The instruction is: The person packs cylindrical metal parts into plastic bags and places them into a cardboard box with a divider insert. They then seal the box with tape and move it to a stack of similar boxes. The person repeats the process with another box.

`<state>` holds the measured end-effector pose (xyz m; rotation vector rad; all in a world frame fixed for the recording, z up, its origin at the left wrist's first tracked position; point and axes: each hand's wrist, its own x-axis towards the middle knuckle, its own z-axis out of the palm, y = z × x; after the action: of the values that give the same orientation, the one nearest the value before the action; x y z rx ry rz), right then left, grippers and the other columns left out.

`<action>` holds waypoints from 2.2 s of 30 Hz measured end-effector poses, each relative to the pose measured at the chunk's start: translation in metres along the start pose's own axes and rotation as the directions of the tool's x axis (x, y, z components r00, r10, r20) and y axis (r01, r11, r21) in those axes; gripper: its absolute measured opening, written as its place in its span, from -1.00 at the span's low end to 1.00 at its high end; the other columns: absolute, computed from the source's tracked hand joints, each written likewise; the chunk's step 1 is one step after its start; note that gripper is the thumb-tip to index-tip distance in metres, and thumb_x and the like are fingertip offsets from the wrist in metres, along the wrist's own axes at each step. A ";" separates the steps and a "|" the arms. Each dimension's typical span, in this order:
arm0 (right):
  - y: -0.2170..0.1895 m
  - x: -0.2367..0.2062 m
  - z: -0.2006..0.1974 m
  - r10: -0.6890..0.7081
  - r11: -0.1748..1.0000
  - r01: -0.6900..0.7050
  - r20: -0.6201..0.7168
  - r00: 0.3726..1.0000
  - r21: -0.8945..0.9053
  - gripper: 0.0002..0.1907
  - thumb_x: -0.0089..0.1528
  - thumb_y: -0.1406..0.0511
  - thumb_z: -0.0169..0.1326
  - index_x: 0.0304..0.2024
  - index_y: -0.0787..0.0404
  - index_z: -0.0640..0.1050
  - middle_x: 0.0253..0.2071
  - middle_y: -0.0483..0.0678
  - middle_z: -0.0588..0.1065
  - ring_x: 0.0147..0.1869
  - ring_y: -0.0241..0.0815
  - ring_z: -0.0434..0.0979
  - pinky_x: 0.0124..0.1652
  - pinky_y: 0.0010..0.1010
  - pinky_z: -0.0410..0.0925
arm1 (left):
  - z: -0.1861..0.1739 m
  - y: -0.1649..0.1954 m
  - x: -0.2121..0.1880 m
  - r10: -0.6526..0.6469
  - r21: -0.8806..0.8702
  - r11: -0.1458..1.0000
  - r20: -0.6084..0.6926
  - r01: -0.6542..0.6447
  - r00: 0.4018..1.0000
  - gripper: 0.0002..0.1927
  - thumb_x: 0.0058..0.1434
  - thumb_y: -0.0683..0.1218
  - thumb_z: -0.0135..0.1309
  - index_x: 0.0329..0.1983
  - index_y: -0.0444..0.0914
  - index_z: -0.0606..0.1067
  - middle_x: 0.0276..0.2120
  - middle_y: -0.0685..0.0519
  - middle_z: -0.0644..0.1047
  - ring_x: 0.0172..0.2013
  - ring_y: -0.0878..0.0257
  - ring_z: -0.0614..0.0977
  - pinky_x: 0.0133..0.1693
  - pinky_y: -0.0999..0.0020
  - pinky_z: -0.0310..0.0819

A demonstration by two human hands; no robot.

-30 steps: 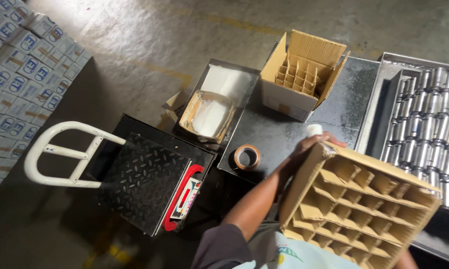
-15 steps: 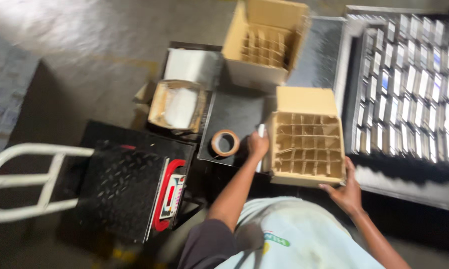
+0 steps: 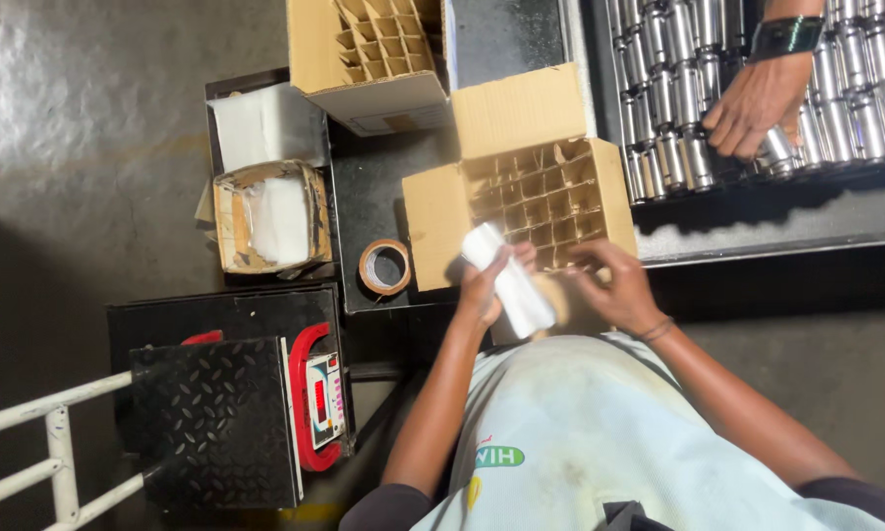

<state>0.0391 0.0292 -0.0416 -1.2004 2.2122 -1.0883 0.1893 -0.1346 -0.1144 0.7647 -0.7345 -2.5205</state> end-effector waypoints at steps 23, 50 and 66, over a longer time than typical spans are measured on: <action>0.015 0.018 -0.064 0.095 0.743 -0.187 0.175 0.980 0.642 -0.57 0.24 0.33 0.18 0.17 0.23 0.48 -0.30 -0.14 0.55 -0.16 -0.35 0.52 -0.12 -0.39 0.40 | 0.101 -0.001 0.009 0.093 0.753 0.654 0.019 -0.075 0.995 -0.86 0.14 -0.08 0.25 -0.37 -0.26 0.61 -0.54 0.07 0.57 -0.51 0.29 0.56 -0.45 0.24 0.50; 0.136 0.078 -0.088 0.412 0.728 -0.543 -0.366 0.834 -0.418 -0.56 0.19 0.03 0.21 -0.24 0.31 0.62 -0.45 0.18 0.56 -0.38 0.10 0.60 -0.32 -0.11 0.43 | 0.107 0.026 -0.011 0.262 0.960 0.171 0.172 -0.221 0.950 -0.75 0.26 -0.01 0.22 -0.33 -0.31 0.65 -0.63 0.02 0.57 -0.61 0.29 0.54 -0.50 0.30 0.41; 0.017 -0.001 -0.032 -0.038 0.934 0.036 -0.003 0.999 0.355 -0.50 0.22 0.42 -0.20 0.21 0.19 0.47 0.18 0.01 0.49 0.18 -0.18 0.54 0.14 -0.29 0.45 | 0.089 -0.003 -0.008 0.013 0.773 0.612 0.202 -0.168 0.979 -0.83 0.33 -0.11 0.09 -0.25 -0.34 0.56 -0.52 -0.04 0.60 -0.62 0.37 0.49 -0.58 0.44 0.32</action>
<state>0.0100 0.0494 -0.0352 -1.0846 1.8868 -1.4255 0.1413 -0.0951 -0.0496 0.7170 -1.9760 -2.1050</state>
